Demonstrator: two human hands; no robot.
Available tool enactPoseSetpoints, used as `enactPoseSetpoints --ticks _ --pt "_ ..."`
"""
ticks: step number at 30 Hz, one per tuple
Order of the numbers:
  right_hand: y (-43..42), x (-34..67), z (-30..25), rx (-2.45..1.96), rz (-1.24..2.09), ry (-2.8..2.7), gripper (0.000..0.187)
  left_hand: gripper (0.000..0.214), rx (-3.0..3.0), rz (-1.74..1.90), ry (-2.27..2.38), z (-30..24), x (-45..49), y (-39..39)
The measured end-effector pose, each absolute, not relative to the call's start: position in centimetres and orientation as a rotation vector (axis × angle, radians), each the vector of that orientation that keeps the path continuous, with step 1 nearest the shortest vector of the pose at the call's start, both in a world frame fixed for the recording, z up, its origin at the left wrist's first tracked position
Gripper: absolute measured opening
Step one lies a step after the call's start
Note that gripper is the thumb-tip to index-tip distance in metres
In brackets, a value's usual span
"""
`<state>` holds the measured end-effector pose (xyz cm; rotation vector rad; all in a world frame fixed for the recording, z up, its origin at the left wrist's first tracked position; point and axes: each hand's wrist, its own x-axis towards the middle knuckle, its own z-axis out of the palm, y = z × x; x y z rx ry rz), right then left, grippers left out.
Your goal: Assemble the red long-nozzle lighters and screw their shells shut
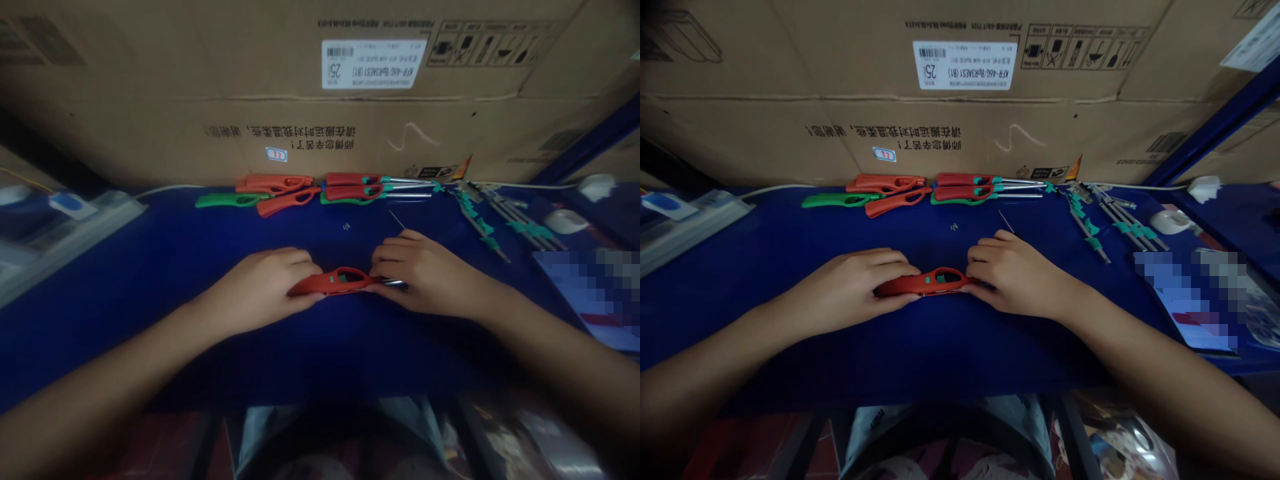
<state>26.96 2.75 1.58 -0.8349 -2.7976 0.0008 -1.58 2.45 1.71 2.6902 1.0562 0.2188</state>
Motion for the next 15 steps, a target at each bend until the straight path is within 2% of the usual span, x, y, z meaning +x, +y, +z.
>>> enactPoseSetpoints --ticks 15 --pt "2.73 26.82 1.53 -0.810 -0.054 -2.833 0.020 0.024 2.749 0.197 1.060 1.81 -1.82 2.58"
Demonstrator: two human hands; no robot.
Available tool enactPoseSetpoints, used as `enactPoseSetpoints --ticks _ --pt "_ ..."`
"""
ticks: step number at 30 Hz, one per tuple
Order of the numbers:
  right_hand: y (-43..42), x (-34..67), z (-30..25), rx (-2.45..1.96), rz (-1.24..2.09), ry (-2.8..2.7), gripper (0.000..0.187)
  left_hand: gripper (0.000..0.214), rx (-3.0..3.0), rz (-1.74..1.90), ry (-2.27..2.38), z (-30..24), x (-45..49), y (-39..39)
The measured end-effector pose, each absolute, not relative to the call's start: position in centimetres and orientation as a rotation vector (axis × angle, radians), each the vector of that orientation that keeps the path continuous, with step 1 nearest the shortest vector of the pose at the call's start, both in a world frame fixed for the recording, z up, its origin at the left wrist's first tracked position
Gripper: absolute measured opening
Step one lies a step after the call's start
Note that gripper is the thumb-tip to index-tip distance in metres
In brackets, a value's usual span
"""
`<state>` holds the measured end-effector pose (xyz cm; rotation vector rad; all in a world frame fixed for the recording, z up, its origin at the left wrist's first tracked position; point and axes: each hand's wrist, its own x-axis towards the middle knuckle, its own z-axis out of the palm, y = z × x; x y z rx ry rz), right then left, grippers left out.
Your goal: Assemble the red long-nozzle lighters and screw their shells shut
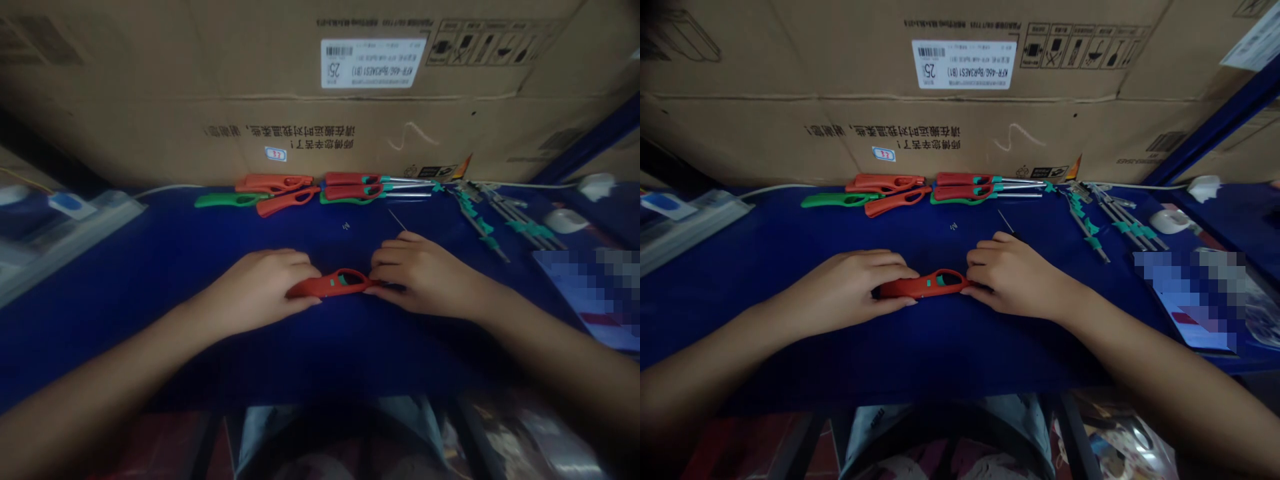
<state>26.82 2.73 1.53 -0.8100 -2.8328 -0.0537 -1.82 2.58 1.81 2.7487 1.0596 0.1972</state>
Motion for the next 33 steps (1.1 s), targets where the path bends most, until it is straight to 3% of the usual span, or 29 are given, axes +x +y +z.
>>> enactPoseSetpoints --ticks 27,33 --pt "2.16 26.22 1.22 -0.850 -0.199 -2.854 0.015 0.012 2.853 0.097 1.131 1.98 -1.15 1.85" --pt "2.63 26.36 1.04 -0.976 -0.135 -2.804 0.014 0.021 2.851 0.227 1.152 1.28 -1.54 2.35"
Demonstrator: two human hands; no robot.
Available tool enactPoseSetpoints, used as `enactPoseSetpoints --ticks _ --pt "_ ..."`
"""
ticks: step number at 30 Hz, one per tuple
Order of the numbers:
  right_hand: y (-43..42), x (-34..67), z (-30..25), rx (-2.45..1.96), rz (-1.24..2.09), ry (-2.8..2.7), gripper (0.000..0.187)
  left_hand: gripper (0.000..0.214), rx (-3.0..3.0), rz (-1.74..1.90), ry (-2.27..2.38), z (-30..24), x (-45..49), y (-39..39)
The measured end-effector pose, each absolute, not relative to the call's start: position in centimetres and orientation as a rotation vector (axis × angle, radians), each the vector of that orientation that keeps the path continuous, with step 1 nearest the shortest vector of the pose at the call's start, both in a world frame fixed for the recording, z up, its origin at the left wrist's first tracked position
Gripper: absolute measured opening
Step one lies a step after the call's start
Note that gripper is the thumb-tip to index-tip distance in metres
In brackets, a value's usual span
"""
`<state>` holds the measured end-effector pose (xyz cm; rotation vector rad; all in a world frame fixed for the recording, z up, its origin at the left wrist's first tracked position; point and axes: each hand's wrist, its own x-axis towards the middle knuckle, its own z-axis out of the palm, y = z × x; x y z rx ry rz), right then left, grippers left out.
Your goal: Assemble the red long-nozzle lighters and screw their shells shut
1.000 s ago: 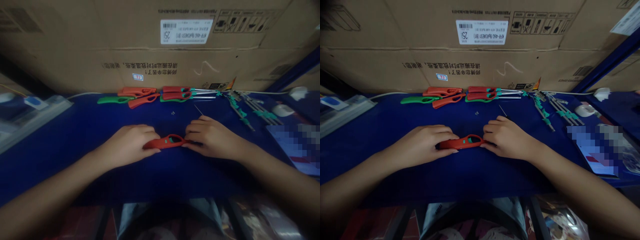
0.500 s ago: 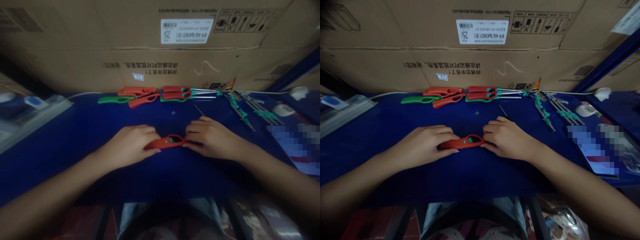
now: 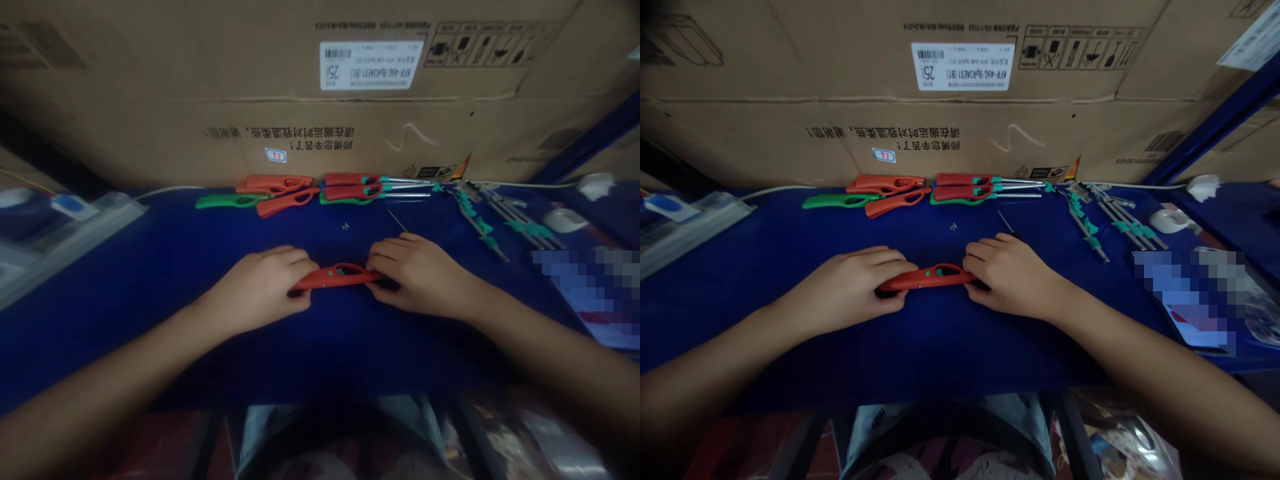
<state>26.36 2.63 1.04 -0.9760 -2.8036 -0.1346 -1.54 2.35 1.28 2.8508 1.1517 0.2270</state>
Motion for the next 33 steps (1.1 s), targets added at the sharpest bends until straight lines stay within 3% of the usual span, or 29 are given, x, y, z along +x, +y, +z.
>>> enactPoseSetpoints --ticks 9,29,33 --pt "3.1 26.7 1.0 -1.032 -0.124 -2.692 0.022 0.023 2.726 0.575 1.026 1.2 -2.3 3.6" --pt "3.0 26.7 1.2 -0.972 -0.128 -2.523 0.021 0.020 2.757 0.728 0.973 1.5 -2.0 3.2" --pt "2.9 26.6 0.8 -0.904 -0.070 -2.463 0.013 0.021 2.757 0.744 0.971 1.4 -1.8 3.1"
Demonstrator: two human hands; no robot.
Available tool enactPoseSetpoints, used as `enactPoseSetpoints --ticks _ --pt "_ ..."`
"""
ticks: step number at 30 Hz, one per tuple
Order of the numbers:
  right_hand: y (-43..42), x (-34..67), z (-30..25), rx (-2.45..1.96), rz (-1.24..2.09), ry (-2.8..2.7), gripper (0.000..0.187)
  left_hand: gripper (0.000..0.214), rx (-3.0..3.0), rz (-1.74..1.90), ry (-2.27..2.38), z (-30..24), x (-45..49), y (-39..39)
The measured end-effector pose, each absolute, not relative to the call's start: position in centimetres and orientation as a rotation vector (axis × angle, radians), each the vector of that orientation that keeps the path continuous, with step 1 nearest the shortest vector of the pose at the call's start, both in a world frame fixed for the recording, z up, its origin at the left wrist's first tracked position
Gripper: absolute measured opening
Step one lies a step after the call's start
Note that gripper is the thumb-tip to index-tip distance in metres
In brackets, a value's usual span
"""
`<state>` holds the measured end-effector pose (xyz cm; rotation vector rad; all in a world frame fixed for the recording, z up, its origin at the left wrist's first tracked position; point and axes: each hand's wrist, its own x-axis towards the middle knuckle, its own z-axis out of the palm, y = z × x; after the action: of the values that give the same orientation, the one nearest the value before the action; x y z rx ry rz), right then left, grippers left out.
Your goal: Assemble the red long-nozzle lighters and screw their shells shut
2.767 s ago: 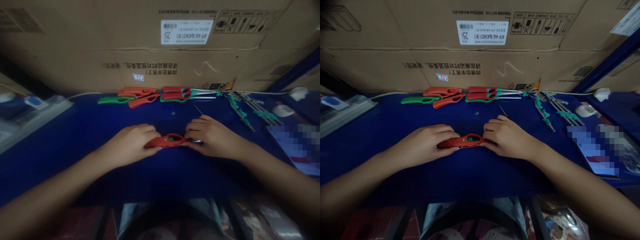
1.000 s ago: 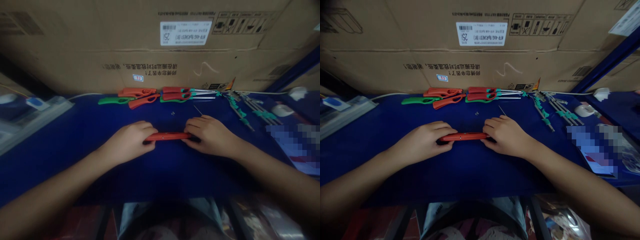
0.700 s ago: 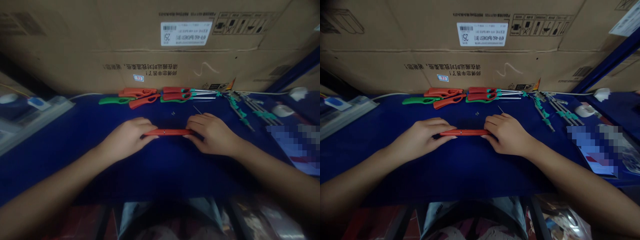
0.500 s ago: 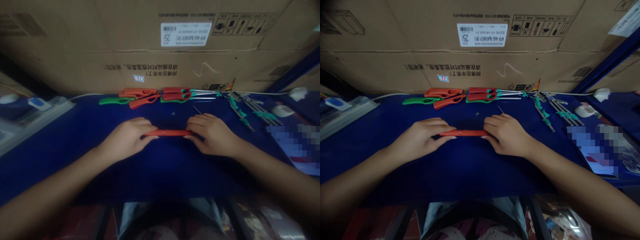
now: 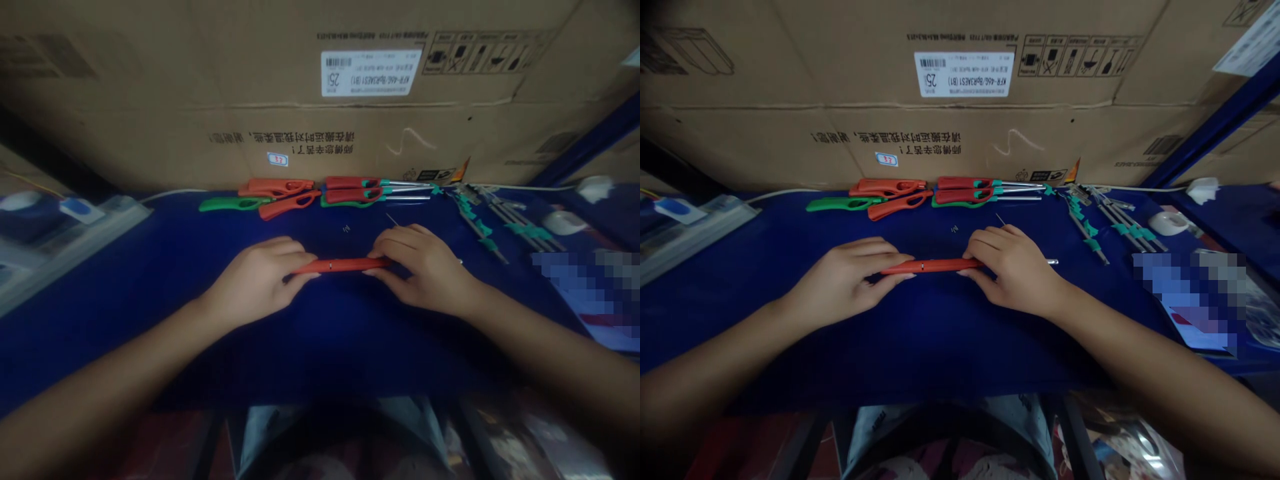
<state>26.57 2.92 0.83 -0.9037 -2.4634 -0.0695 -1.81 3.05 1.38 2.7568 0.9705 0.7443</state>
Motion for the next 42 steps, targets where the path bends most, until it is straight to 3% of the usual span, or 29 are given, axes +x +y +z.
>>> enactPoseSetpoints --ticks 13,27,33,36,42 --pt "2.2 26.2 1.0 -0.834 -0.110 -2.486 0.011 0.027 2.747 0.655 1.002 0.2 -1.2 2.6" --pt "1.3 25.5 1.5 -0.949 -0.175 -2.624 0.023 0.027 2.605 0.573 1.018 0.8 -0.7 2.2" --pt "0.9 25.4 1.4 -0.801 -0.182 -2.656 0.048 0.035 2.200 0.510 1.061 1.8 -0.4 2.1" --pt "0.9 25.4 1.2 -0.813 -0.121 -2.621 0.040 0.026 2.361 0.525 0.967 1.7 -0.7 2.0" --pt "1.0 25.3 1.0 -0.790 -0.079 -2.649 0.041 0.034 2.835 0.476 1.031 0.4 -1.1 2.0"
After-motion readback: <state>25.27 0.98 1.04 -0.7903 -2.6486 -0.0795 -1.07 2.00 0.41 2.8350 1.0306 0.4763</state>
